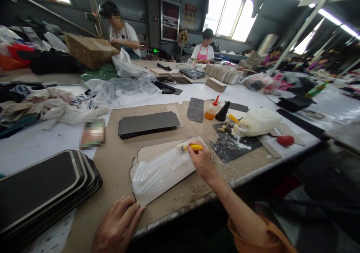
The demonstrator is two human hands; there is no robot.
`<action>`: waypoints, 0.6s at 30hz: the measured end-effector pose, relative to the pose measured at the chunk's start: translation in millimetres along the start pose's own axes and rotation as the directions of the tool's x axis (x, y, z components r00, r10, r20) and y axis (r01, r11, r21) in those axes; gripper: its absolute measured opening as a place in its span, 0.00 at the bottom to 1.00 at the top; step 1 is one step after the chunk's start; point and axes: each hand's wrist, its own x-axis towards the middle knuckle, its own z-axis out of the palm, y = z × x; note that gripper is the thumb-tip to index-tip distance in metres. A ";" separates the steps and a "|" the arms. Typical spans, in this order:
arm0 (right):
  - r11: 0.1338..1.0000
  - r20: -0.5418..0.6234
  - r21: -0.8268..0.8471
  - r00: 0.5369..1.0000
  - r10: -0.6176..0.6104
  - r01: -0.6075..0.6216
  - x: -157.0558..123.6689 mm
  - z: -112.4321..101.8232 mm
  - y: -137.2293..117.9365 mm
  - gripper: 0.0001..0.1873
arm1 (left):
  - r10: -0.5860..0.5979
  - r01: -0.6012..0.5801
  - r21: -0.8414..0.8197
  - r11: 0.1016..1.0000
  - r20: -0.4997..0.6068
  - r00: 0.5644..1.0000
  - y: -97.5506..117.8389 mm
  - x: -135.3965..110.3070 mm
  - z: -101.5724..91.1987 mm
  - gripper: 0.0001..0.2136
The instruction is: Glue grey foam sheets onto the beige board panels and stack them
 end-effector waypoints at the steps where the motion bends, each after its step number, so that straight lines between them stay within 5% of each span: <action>1: 0.997 -0.040 -0.076 0.999 -0.001 -0.002 4.3 -11.7 13.1 0.11 | 0.005 -0.005 -0.002 1.000 -0.015 1.000 0.1 0.2 -0.1 0.07; 6: 0.983 -0.089 -0.174 0.994 -0.068 0.052 -1.2 -37.9 26.8 0.10 | 0.008 -0.008 -0.002 1.000 -0.011 1.000 0.4 1.9 -0.9 0.08; 9: 0.997 -0.001 0.019 0.997 -0.078 0.078 -24.8 -22.4 -4.3 0.08 | 0.035 -0.036 0.047 0.998 0.028 0.999 -3.4 2.8 -2.5 0.09; 13: 0.947 0.270 0.319 0.957 -0.107 0.016 -55.1 -5.9 -43.0 0.06 | 0.016 -0.016 0.050 0.999 0.006 1.000 -7.5 3.4 -6.3 0.11; 18: 0.933 0.193 0.349 0.981 0.023 -0.090 -67.8 -10.9 -44.5 0.06 | -0.073 0.073 0.032 0.997 -0.003 0.997 -2.1 -1.4 -7.7 0.08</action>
